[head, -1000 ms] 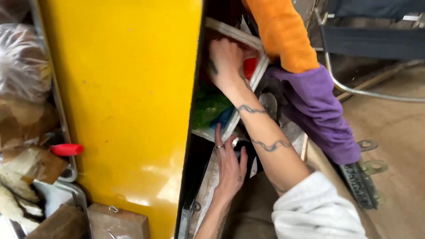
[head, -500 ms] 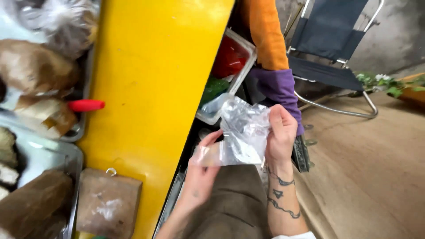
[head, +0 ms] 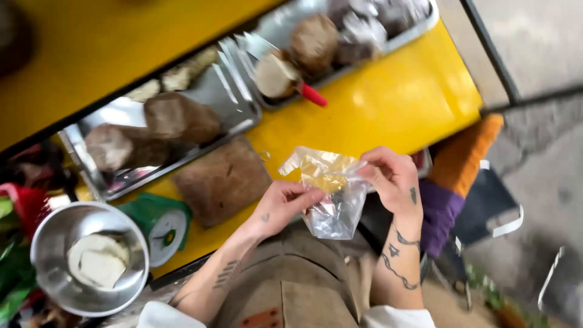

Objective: The person slices a large root vegetable on a wooden cutting board using a knife, places the slices into a metal bowl, then retrieves a plastic bag from a drawer and packs the slices. The person hands the bag to a customer and receives cash payment.

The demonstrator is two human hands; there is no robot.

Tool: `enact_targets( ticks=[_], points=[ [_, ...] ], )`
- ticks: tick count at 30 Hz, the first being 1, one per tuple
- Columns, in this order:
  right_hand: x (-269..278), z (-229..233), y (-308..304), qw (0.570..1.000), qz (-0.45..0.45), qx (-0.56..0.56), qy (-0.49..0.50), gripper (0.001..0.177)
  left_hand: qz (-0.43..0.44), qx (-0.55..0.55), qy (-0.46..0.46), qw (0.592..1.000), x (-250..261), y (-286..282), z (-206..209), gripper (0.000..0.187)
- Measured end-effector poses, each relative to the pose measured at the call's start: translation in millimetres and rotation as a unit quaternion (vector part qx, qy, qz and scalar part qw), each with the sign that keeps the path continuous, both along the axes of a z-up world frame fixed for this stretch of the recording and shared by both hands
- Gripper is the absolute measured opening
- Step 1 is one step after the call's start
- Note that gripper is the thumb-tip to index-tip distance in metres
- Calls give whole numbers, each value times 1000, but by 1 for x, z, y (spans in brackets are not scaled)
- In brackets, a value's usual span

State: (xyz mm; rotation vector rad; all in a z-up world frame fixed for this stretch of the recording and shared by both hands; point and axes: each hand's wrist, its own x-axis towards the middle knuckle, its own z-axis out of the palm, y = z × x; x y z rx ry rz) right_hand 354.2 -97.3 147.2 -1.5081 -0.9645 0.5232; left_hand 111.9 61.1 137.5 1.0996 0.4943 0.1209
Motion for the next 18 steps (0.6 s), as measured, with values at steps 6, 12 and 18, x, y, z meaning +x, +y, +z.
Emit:
enact_targets(
  ticks=[6,12,18],
  points=[
    [-50,62,42,956,-35,-159,-243,23,210,226,104,945,-41,13,5,47],
    [-93,9,81,959,174,-204,-93,10,231,249,126,932,-57,-15,6,41],
    [-60,16,117,902,142,-114,392,33,473,261,281,793,-146,-36,-54,24]
  ],
)
